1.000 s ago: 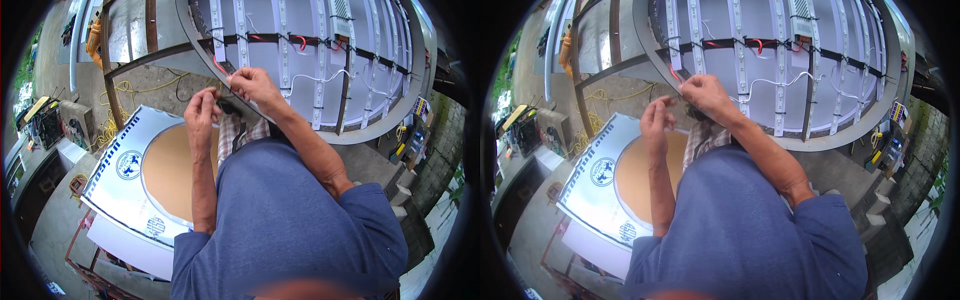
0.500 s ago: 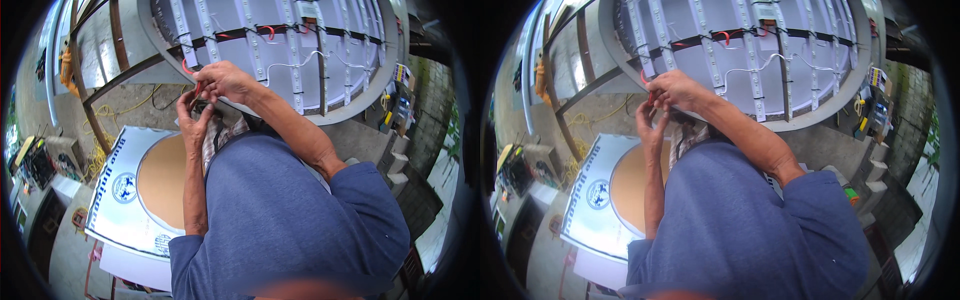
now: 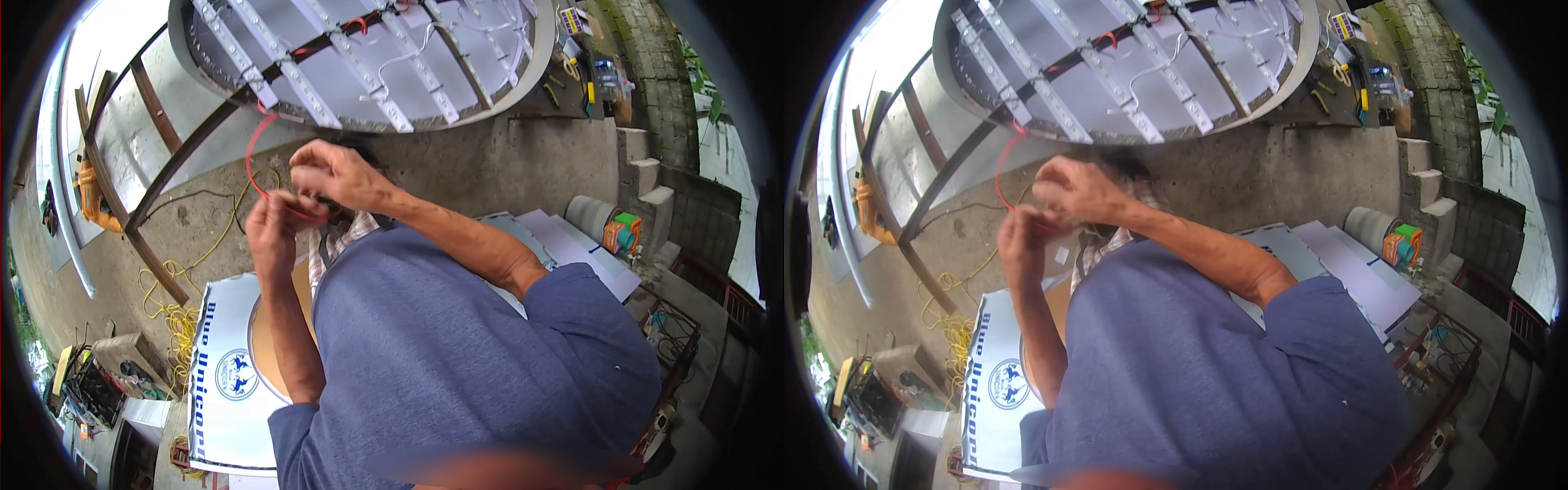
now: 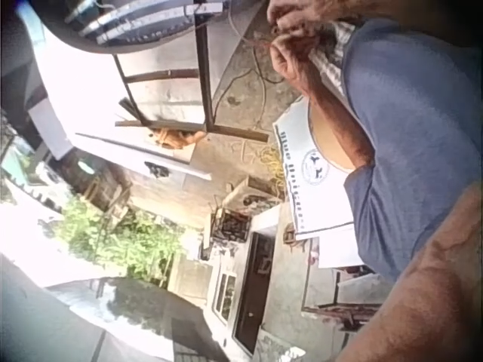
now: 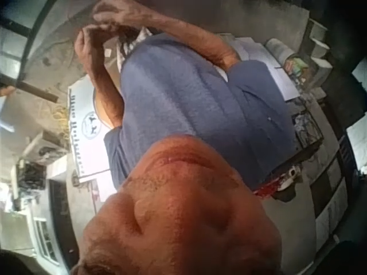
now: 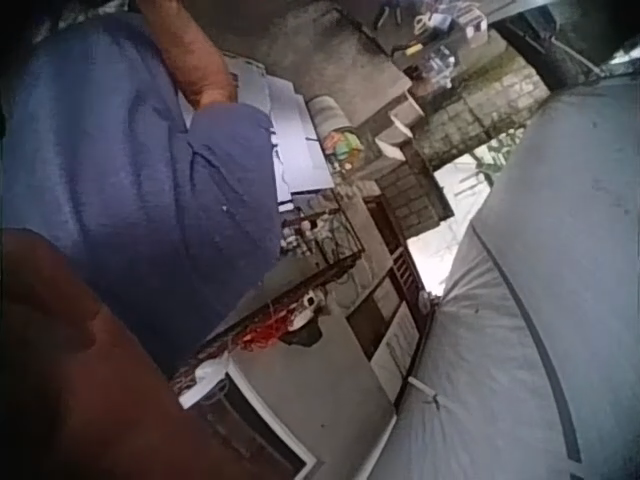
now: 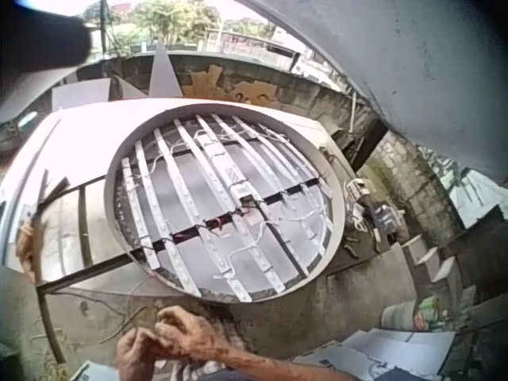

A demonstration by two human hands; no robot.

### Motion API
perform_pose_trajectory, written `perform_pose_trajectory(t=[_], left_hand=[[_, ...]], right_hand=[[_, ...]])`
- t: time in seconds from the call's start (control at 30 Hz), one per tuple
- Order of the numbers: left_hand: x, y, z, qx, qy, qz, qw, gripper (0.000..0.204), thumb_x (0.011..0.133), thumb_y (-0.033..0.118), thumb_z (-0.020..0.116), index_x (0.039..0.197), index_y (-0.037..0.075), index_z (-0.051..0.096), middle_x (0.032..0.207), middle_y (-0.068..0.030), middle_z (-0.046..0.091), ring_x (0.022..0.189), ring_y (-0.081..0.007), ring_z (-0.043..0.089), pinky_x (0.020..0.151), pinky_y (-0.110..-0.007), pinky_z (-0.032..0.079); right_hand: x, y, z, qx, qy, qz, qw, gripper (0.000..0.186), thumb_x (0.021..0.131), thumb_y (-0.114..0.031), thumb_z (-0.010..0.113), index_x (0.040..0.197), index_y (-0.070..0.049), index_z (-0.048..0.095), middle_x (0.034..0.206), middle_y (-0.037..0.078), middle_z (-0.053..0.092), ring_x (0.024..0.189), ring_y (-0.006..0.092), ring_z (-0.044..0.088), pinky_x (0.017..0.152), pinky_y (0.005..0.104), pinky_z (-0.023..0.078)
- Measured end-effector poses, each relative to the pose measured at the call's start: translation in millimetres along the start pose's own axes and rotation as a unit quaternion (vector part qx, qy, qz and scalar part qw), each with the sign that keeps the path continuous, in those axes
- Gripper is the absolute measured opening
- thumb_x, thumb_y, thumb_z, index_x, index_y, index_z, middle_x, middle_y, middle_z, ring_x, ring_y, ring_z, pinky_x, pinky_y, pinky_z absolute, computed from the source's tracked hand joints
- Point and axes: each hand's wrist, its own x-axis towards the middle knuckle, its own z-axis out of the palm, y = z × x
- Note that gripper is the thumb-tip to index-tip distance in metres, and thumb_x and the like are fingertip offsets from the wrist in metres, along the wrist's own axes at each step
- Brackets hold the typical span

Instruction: Connecting and managing electrical wires for LED strips inside a large circular sign frame.

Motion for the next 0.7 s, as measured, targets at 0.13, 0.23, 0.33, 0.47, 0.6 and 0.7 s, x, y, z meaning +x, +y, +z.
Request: perform_pose_trajectory(t=[0.13, 0.23, 0.33, 0.47, 0.6, 0.7], left_hand=[[-3, 22, -20, -0.046, 0.002, -0.012, 0.999, 0.033, 0.109, 0.026, 0.048, 0.101, -0.002, 0.062, 0.082, -0.0141, 0.07, 0.077, -0.0244, 0.074, 0.067, -0.039, 0.064], [5, 42, -52, -0.027, -0.032, 0.023, 0.999, 0.031, 0.108, 0.026, 0.05, 0.101, -0.002, 0.062, 0.077, -0.0111, 0.067, 0.066, -0.0205, 0.07, 0.06, -0.036, 0.062], [14, 56, -85, 0.023, 0.091, 0.031, 0.995, 0.029, 0.107, 0.026, 0.053, 0.104, -0.001, 0.064, 0.061, 0.0002, 0.05, 0.048, -0.0118, 0.051, 0.047, -0.027, 0.051], [27, 79, -127, 0.111, 0.157, 0.058, 0.98, 0.029, 0.107, 0.024, 0.055, 0.103, -0.003, 0.067, 0.058, 0.0044, 0.042, 0.043, -0.0062, 0.038, 0.04, -0.023, 0.036], [40, 79, -156, 0.227, 0.219, 0.062, 0.947, 0.029, 0.106, 0.024, 0.057, 0.104, -0.003, 0.068, 0.056, 0.0059, 0.038, 0.041, -0.0036, 0.032, 0.037, -0.022, 0.03], [44, 72, -144, 0.566, 0.285, 0.129, 0.762, 0.04, 0.097, 0.027, 0.069, 0.119, -0.006, 0.064, 0.078, -0.0097, 0.062, 0.062, -0.0189, 0.058, 0.056, -0.031, 0.049]], right_hand=[[-56, 33, 12, 0.007, -0.155, 0.05, 0.987, 0.038, 0.101, -0.034, 0.061, 0.116, 0.0, 0.068, 0.094, 0.01, 0.071, 0.091, 0.0179, 0.066, 0.08, 0.0363, 0.052], [-84, 69, -11, -0.172, -0.174, -0.031, 0.969, 0.032, 0.1, -0.031, 0.061, 0.111, -0.002, 0.069, 0.096, 0.015, 0.073, 0.087, 0.0266, 0.071, 0.079, 0.0385, 0.054], [-127, 111, -70, -0.243, -0.135, 0.0, 0.961, 0.027, 0.098, -0.027, 0.06, 0.109, -0.003, 0.068, 0.097, 0.018, 0.071, 0.09, 0.0348, 0.07, 0.079, 0.0417, 0.054], [-197, 156, -183, -0.391, -0.104, 0.153, 0.902, 0.028, 0.102, -0.029, 0.056, 0.112, -0.004, 0.064, 0.095, 0.024, 0.067, 0.092, 0.0426, 0.065, 0.08, 0.0472, 0.05], [-263, 167, -261, -0.507, -0.06, 0.211, 0.834, 0.031, 0.101, -0.032, 0.057, 0.11, -0.004, 0.068, 0.103, 0.025, 0.068, 0.103, 0.0453, 0.063, 0.085, 0.049, 0.051], [-283, 144, -281, -0.547, -0.03, 0.236, 0.803, 0.032, 0.101, -0.037, 0.056, 0.098, -0.007, 0.066, 0.084, 0.023, 0.066, 0.085, 0.0452, 0.064, 0.072, 0.0519, 0.049]])
